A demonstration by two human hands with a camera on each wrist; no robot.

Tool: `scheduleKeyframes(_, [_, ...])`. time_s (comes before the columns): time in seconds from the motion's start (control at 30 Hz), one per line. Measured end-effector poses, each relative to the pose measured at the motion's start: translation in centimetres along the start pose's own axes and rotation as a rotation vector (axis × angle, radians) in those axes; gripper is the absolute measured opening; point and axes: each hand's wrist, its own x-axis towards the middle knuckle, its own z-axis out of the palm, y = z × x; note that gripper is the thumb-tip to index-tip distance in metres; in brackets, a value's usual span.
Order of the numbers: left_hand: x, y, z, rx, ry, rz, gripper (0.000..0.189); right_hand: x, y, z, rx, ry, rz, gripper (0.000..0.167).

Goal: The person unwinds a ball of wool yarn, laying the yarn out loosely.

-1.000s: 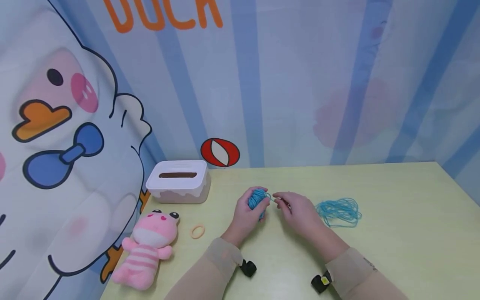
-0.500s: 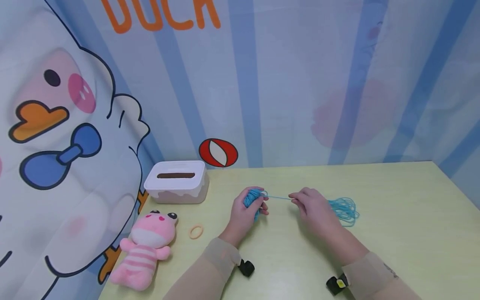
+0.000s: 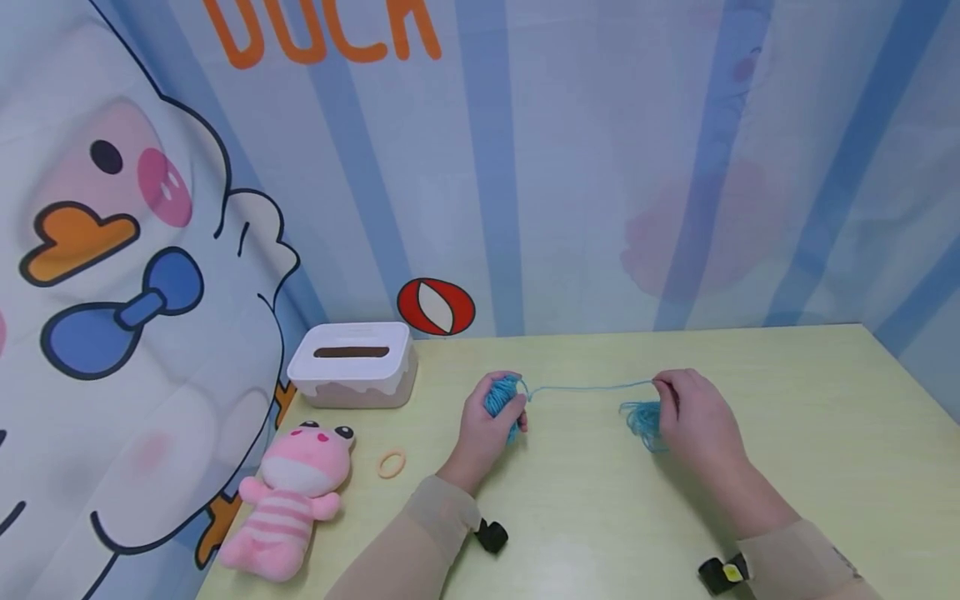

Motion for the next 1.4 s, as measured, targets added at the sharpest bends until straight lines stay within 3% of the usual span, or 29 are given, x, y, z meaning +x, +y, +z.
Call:
scheduleKeyframes(0.2, [0.0, 0.2, 0.1, -0.02, 0.03, 0.006, 0.031, -0.3, 1.5, -1.6, 0.011, 0.005, 0.1, 0.027])
scheduleKeyframes(0.5, [-0.1, 0.5, 0.0, -0.069, 0.016, 0.029, 0.03, -0.9, 4.6, -3.1, -0.035, -0.039, 0.198, 0.031])
scheduleKeyframes(0.67, [-0.2, 0.5, -0.1, -0.043, 0.041, 0.017, 0.031, -1.2, 5.9, -3.4, -0.065, -0.101, 0.245, 0.034])
scheduleKeyframes(0.87, [-0.2, 0.4, 0.0, -0.021, 0.024, -0.006, 0.035, -1.2, 5.6, -3.0, -0.088, -0.221, 0.249, 0.036])
scheduleKeyframes(0.93, [-0.2, 0.5, 0.0, -0.016, 0.022, -0.014, 0.035, -1.2, 5.3, -2.7, -0.092, -0.214, 0.233, 0.036])
scheduleKeyframes(1.03, [-0.3, 0.7, 0.1, -0.008, 0.019, -0.018, 0.035, -1.1, 4.0, -1.9, -0.075, -0.132, 0.199, 0.032])
scheduleKeyframes(1.13, [-0.3, 0.7, 0.1, -0.008, 0.014, -0.01, 0.036, -0.8, 2.0, -0.8, -0.019, 0.0, 0.095, 0.023])
scheduleKeyframes(1.2, [-0.4, 0.7, 0.1, -0.011, 0.008, -0.001, 0.036, -0.6, 0.4, 0.1, 0.03, 0.041, 0.0, 0.017])
scheduleKeyframes(1.3, [-0.3, 0.7, 0.1, -0.021, -0.004, 0.006, 0.035, -0.2, -1.9, 1.6, 0.092, 0.024, -0.122, 0.016])
scheduleKeyframes(1.4, [-0.4, 0.6, 0.0, -0.033, -0.02, 0.006, 0.036, 0.2, -4.0, 3.0, 0.146, -0.049, -0.176, 0.025])
